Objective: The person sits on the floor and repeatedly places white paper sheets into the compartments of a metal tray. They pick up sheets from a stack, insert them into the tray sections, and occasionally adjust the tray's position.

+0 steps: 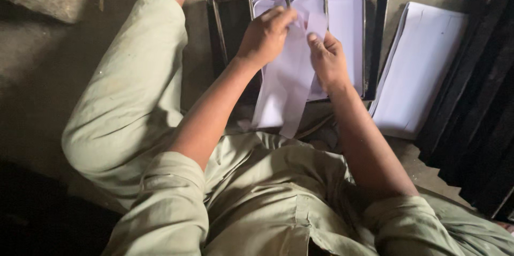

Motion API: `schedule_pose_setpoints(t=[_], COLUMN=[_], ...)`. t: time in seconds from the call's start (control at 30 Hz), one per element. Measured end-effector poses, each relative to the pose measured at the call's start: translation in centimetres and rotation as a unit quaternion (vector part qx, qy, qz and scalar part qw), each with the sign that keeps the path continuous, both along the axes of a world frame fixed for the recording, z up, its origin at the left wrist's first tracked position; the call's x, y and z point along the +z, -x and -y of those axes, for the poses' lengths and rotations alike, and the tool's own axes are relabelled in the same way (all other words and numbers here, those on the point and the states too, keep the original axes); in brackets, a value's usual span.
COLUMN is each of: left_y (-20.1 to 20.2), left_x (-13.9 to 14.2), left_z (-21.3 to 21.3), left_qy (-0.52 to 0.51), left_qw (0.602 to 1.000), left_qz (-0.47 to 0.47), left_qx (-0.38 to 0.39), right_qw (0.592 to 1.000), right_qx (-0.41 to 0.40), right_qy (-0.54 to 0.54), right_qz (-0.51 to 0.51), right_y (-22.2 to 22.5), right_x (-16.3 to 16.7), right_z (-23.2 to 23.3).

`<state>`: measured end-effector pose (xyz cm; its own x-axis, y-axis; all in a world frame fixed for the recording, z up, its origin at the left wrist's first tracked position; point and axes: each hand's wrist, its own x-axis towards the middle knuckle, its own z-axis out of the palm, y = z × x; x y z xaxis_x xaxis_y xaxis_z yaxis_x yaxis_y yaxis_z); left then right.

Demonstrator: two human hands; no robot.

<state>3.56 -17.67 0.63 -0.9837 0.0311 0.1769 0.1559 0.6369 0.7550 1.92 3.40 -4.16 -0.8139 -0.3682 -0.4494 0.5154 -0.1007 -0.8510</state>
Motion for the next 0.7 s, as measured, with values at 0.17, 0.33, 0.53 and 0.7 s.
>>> schedule_pose_setpoints(t=[0.17,0.33,0.53,0.7], left_y=[-0.7,-1.3,1.2,3.1], left_x=[1.7,-0.7,-3.9,-5.0], left_z=[-1.0,1.3,11.9,12.7], left_qy=[0.105,0.175,0.266,0.373], left_qw=[0.968,0.970,0.957,0.921], left_qz=[-0.226,-0.154,-0.001,0.008], left_qx=[-0.012,-0.062,0.113,0.110], right_qw=[0.897,0.880,0.695,0.746], right_qx=[0.083,0.184,0.307,0.400], right_qy=[-0.216,-0.315,-0.369,-0.358], right_qz=[-0.377,-0.305,-0.535,-0.394], right_y=[-0.1,-1.1,-7.4,-12.9], right_x=[2.3,3.0,0.5,2.4], right_z=[0.4,0.3,2.8,4.6])
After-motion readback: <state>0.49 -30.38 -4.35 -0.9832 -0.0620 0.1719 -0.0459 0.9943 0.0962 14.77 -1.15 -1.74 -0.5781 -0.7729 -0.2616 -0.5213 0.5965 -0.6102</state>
